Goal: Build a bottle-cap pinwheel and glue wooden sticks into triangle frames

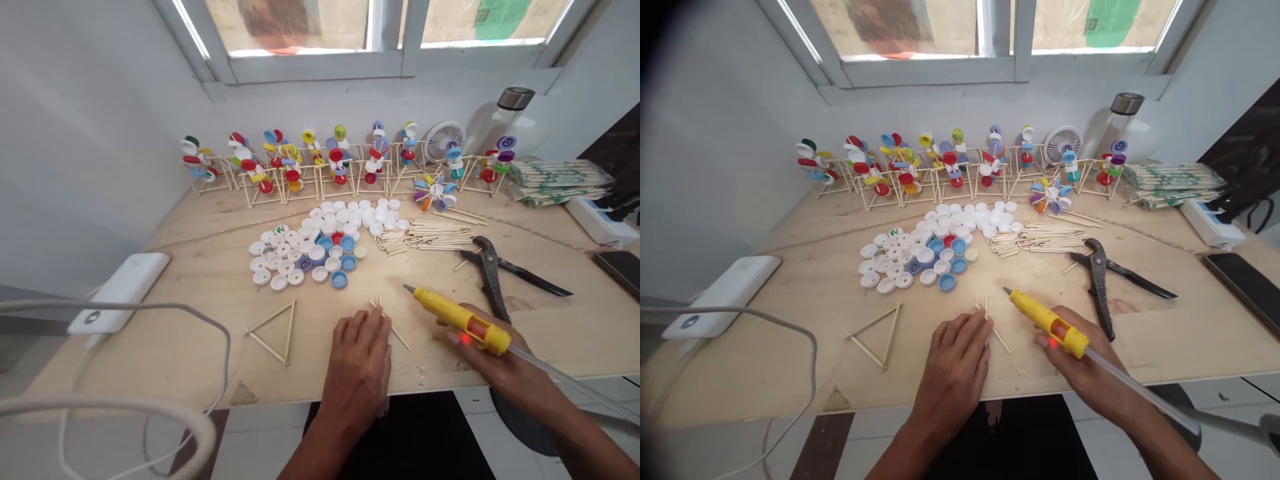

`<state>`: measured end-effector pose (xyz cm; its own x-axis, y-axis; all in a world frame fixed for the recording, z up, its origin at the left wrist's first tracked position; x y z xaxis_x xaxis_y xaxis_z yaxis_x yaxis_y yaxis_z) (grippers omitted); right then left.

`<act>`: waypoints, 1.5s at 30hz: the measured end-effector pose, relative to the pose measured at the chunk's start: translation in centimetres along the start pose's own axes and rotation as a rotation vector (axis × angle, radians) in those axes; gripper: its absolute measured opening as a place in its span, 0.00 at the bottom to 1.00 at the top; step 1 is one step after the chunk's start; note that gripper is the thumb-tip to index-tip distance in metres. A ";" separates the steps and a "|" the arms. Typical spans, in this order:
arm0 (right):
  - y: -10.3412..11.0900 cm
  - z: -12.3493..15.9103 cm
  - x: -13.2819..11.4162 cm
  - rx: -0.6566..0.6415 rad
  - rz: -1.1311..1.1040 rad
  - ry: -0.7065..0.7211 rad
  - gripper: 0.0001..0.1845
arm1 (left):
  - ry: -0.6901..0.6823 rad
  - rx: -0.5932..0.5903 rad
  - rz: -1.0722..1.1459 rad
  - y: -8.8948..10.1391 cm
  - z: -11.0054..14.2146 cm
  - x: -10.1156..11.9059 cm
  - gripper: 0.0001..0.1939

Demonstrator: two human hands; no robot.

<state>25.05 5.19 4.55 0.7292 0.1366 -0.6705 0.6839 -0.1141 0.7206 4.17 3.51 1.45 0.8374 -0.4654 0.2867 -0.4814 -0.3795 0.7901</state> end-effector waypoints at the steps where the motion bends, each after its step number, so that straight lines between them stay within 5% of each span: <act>1: -0.7 -0.2 -0.5 -0.050 -0.010 -0.003 0.12 | -0.003 0.001 -0.002 0.0 0.0 0.0 0.18; 15: -3.6 -2.0 -1.1 -0.260 0.017 -0.024 0.13 | -0.006 0.002 0.005 0.0 0.2 -0.2 0.18; 45: -3.9 -2.6 -1.9 -0.210 0.073 0.023 0.17 | -0.010 0.013 -0.002 -0.1 0.2 -0.2 0.18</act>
<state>21.00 7.91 3.46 0.7743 0.1578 -0.6128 0.6081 0.0824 0.7896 4.03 3.48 1.22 0.8359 -0.4723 0.2794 -0.4827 -0.3906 0.7839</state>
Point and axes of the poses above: each hand's wrist, its own z-axis away from the middle knuckle, its own y-axis out of the back of the hand, x = y × z, the point moved 4 cm from there along -z, towards the middle knuckle, and after that the axes turned 9 degrees about x, right-handed, at the moved point
